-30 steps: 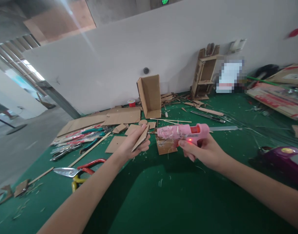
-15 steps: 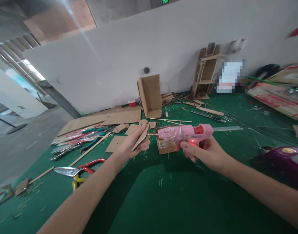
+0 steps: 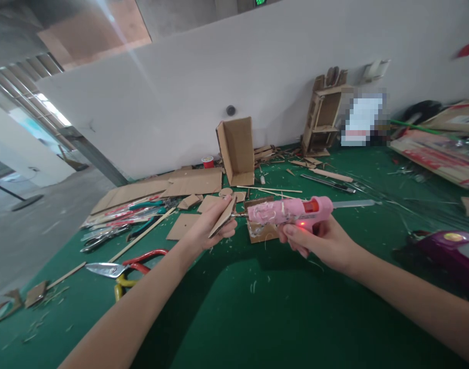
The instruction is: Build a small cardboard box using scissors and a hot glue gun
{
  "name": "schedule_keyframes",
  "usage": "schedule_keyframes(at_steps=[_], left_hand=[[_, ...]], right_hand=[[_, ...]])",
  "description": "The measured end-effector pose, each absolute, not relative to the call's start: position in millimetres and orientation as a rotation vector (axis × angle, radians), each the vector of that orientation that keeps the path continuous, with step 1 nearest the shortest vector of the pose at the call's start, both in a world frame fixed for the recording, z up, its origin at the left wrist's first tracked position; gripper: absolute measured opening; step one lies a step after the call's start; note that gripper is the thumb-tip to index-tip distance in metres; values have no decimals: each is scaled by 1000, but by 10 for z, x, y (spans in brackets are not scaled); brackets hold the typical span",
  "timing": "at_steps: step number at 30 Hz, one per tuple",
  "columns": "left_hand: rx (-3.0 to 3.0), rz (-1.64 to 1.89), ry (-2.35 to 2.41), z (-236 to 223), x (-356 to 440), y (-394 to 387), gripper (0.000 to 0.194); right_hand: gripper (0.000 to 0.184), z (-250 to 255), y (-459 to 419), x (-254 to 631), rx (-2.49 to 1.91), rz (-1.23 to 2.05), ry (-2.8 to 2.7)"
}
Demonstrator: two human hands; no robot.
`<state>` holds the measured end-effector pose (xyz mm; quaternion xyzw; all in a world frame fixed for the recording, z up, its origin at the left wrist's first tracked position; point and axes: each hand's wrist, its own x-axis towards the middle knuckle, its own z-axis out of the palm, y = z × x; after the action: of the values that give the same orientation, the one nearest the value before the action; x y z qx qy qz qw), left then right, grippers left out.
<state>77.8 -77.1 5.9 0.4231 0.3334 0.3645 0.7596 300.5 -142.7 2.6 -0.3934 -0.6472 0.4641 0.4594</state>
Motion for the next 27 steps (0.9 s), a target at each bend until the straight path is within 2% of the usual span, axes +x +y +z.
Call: schedule_keyframes(at_steps=[12,27], left_hand=[[955,790,714,85,790,-809,45],[1006,756,725,121,800,-831,46]], right_hand=[[33,5,-1408,2991,-1031,1077,-1598],[32,-97,-1335,3045,-1084,1053,-1578]])
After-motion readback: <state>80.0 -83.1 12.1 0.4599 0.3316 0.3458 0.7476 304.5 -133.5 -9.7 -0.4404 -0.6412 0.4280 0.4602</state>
